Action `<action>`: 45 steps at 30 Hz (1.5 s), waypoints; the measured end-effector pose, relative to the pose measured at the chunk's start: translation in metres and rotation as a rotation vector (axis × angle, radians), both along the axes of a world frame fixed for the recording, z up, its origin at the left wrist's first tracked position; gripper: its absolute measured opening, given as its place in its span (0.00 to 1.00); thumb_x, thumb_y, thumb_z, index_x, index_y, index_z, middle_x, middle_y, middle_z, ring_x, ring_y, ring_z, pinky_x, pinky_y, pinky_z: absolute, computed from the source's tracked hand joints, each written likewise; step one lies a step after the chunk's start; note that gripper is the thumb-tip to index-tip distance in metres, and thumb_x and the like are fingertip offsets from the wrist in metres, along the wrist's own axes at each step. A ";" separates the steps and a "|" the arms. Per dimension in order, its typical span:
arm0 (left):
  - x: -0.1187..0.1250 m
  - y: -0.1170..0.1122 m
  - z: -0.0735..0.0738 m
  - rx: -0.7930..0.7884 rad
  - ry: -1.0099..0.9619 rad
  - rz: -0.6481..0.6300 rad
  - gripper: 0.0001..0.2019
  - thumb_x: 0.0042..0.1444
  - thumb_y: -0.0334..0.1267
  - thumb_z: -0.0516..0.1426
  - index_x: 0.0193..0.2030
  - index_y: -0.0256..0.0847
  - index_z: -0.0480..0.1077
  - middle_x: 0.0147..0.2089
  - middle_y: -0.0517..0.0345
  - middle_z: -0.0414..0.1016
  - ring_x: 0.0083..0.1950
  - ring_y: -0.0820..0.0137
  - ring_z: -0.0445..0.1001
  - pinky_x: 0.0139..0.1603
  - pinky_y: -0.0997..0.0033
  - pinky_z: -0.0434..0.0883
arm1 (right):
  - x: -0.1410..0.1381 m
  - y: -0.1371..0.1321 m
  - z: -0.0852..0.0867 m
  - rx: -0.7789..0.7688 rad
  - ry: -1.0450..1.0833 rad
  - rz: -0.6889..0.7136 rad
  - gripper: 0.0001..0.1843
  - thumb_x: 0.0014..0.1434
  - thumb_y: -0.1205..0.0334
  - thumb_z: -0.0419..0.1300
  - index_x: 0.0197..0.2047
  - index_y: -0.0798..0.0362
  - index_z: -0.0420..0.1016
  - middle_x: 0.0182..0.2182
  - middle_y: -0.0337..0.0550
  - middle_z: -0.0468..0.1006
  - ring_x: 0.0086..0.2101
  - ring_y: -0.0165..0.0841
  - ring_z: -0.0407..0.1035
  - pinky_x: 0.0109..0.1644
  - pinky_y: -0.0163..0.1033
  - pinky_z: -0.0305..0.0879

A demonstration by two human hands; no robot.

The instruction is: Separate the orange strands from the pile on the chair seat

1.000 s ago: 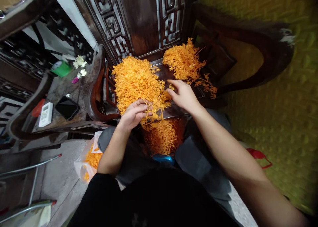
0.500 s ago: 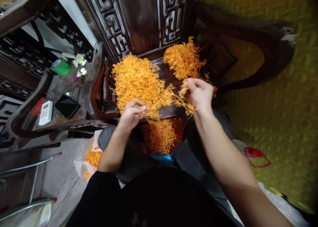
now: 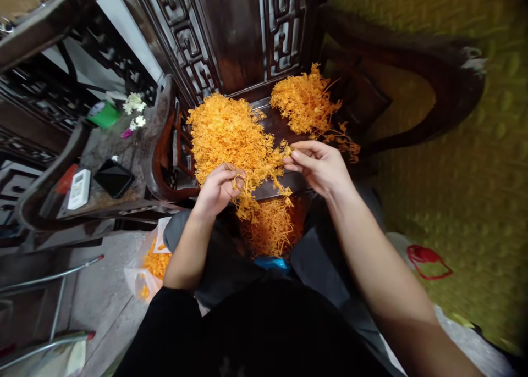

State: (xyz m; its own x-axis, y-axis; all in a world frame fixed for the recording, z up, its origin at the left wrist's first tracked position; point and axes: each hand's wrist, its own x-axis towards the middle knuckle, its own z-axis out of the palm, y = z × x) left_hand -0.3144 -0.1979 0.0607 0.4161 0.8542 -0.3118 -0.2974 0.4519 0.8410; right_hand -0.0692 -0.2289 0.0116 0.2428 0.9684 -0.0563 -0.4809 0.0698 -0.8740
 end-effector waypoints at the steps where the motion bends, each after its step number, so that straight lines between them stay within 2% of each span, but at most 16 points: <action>1: -0.001 0.000 0.000 -0.003 0.000 -0.004 0.07 0.49 0.29 0.62 0.33 0.37 0.67 0.32 0.54 0.78 0.26 0.77 0.71 0.21 0.81 0.61 | 0.000 0.002 0.000 -0.002 0.005 0.028 0.23 0.41 0.58 0.81 0.39 0.53 0.82 0.29 0.41 0.83 0.32 0.33 0.82 0.38 0.36 0.81; 3: -0.002 0.000 0.000 -0.007 -0.011 -0.007 0.08 0.49 0.29 0.63 0.33 0.37 0.67 0.33 0.54 0.78 0.26 0.77 0.71 0.21 0.82 0.61 | 0.003 0.007 -0.004 -0.016 -0.035 0.040 0.23 0.42 0.57 0.80 0.42 0.52 0.82 0.32 0.41 0.82 0.35 0.35 0.83 0.42 0.41 0.82; 6: -0.003 0.000 -0.001 -0.009 -0.043 0.008 0.07 0.49 0.28 0.62 0.33 0.38 0.67 0.33 0.55 0.78 0.27 0.76 0.71 0.20 0.81 0.61 | 0.007 0.015 -0.010 -0.053 -0.321 -0.021 0.23 0.49 0.54 0.76 0.47 0.52 0.81 0.37 0.44 0.83 0.40 0.40 0.82 0.50 0.51 0.81; 10: -0.003 0.000 -0.003 -0.021 -0.035 0.012 0.07 0.51 0.29 0.63 0.33 0.38 0.68 0.35 0.55 0.78 0.27 0.77 0.71 0.20 0.81 0.61 | -0.006 0.008 0.001 -0.004 -0.725 -0.080 0.25 0.54 0.52 0.73 0.52 0.53 0.81 0.52 0.53 0.81 0.55 0.47 0.75 0.66 0.60 0.67; 12: -0.001 -0.001 -0.005 -0.020 -0.020 0.015 0.08 0.51 0.30 0.65 0.33 0.38 0.68 0.35 0.55 0.77 0.27 0.78 0.71 0.21 0.81 0.62 | -0.021 -0.004 0.011 0.057 -0.765 0.037 0.28 0.59 0.47 0.69 0.58 0.52 0.78 0.55 0.53 0.80 0.53 0.44 0.75 0.62 0.56 0.71; 15: 0.003 -0.004 -0.005 0.014 0.009 0.003 0.10 0.51 0.33 0.67 0.33 0.38 0.69 0.33 0.57 0.76 0.26 0.78 0.71 0.20 0.81 0.60 | -0.041 -0.019 0.018 0.068 -0.646 0.288 0.32 0.57 0.49 0.71 0.62 0.50 0.74 0.49 0.48 0.81 0.39 0.35 0.76 0.45 0.45 0.77; 18: 0.005 -0.006 -0.003 0.050 0.078 -0.028 0.14 0.50 0.36 0.69 0.34 0.40 0.66 0.29 0.62 0.73 0.20 0.82 0.62 0.16 0.81 0.48 | -0.042 -0.023 0.015 0.033 -0.477 0.307 0.28 0.55 0.59 0.71 0.59 0.51 0.75 0.40 0.42 0.79 0.29 0.28 0.69 0.32 0.37 0.69; 21: 0.003 -0.008 0.001 0.083 0.135 -0.051 0.16 0.49 0.36 0.69 0.33 0.40 0.64 0.25 0.67 0.70 0.16 0.85 0.54 0.15 0.80 0.39 | -0.031 -0.023 0.015 0.086 -0.381 0.285 0.20 0.58 0.63 0.68 0.54 0.50 0.79 0.39 0.42 0.79 0.33 0.30 0.71 0.35 0.37 0.69; 24: 0.003 -0.010 0.001 0.090 0.128 -0.097 0.16 0.50 0.38 0.69 0.34 0.40 0.65 0.25 0.67 0.71 0.15 0.85 0.54 0.15 0.79 0.39 | -0.026 -0.026 0.019 0.236 -0.577 0.353 0.11 0.62 0.62 0.66 0.48 0.47 0.85 0.45 0.45 0.78 0.44 0.35 0.73 0.44 0.41 0.70; 26: 0.004 -0.012 0.000 0.073 0.113 -0.128 0.16 0.51 0.38 0.69 0.36 0.40 0.65 0.26 0.67 0.72 0.15 0.85 0.54 0.14 0.79 0.40 | -0.030 -0.030 0.019 0.293 -0.716 0.382 0.10 0.61 0.61 0.68 0.46 0.45 0.86 0.46 0.45 0.77 0.42 0.34 0.72 0.41 0.41 0.69; 29: 0.006 -0.013 -0.002 0.052 0.093 -0.155 0.16 0.51 0.38 0.69 0.38 0.41 0.65 0.27 0.67 0.73 0.15 0.85 0.54 0.14 0.80 0.40 | -0.038 -0.032 0.015 0.308 -0.765 0.336 0.10 0.57 0.58 0.73 0.44 0.44 0.87 0.44 0.43 0.76 0.35 0.31 0.70 0.35 0.39 0.66; 33: 0.004 -0.013 -0.004 0.104 0.135 -0.144 0.15 0.53 0.40 0.69 0.37 0.40 0.67 0.29 0.64 0.75 0.15 0.85 0.54 0.14 0.79 0.42 | -0.036 -0.031 0.010 0.234 -0.517 0.320 0.09 0.55 0.54 0.74 0.39 0.46 0.87 0.41 0.43 0.79 0.34 0.30 0.71 0.36 0.38 0.68; 36: 0.004 -0.015 -0.004 0.250 0.254 -0.108 0.13 0.53 0.40 0.70 0.41 0.37 0.75 0.41 0.54 0.82 0.18 0.86 0.57 0.15 0.78 0.49 | -0.027 -0.029 0.010 0.000 -0.126 0.386 0.14 0.47 0.53 0.78 0.35 0.49 0.86 0.36 0.44 0.82 0.30 0.30 0.74 0.34 0.39 0.73; 39: 0.008 -0.019 -0.006 0.331 0.338 -0.136 0.19 0.51 0.38 0.71 0.50 0.38 0.80 0.50 0.49 0.83 0.22 0.83 0.62 0.20 0.77 0.55 | -0.022 -0.028 0.009 -0.194 0.100 0.441 0.15 0.42 0.57 0.78 0.34 0.53 0.84 0.29 0.44 0.81 0.26 0.31 0.74 0.31 0.38 0.77; 42: 0.014 -0.022 -0.010 0.329 0.366 -0.178 0.17 0.51 0.40 0.71 0.48 0.38 0.82 0.38 0.53 0.82 0.25 0.79 0.65 0.24 0.76 0.58 | -0.022 -0.029 0.006 -0.249 0.218 0.458 0.12 0.45 0.61 0.74 0.34 0.55 0.82 0.28 0.44 0.81 0.26 0.30 0.74 0.32 0.35 0.79; 45: 0.016 -0.022 -0.015 0.347 0.389 -0.181 0.14 0.53 0.47 0.70 0.33 0.37 0.80 0.25 0.61 0.71 0.23 0.78 0.59 0.23 0.75 0.53 | -0.022 -0.029 0.003 -0.248 0.289 0.418 0.12 0.52 0.57 0.69 0.39 0.54 0.81 0.32 0.44 0.82 0.29 0.31 0.76 0.34 0.37 0.81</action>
State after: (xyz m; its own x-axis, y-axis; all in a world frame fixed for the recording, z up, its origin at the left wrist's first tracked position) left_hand -0.2989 -0.2202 0.0460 0.4762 0.8597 -0.1847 0.1216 0.1437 0.9821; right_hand -0.0907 -0.2581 0.0150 -0.2180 0.9281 -0.3019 -0.6457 -0.3691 -0.6685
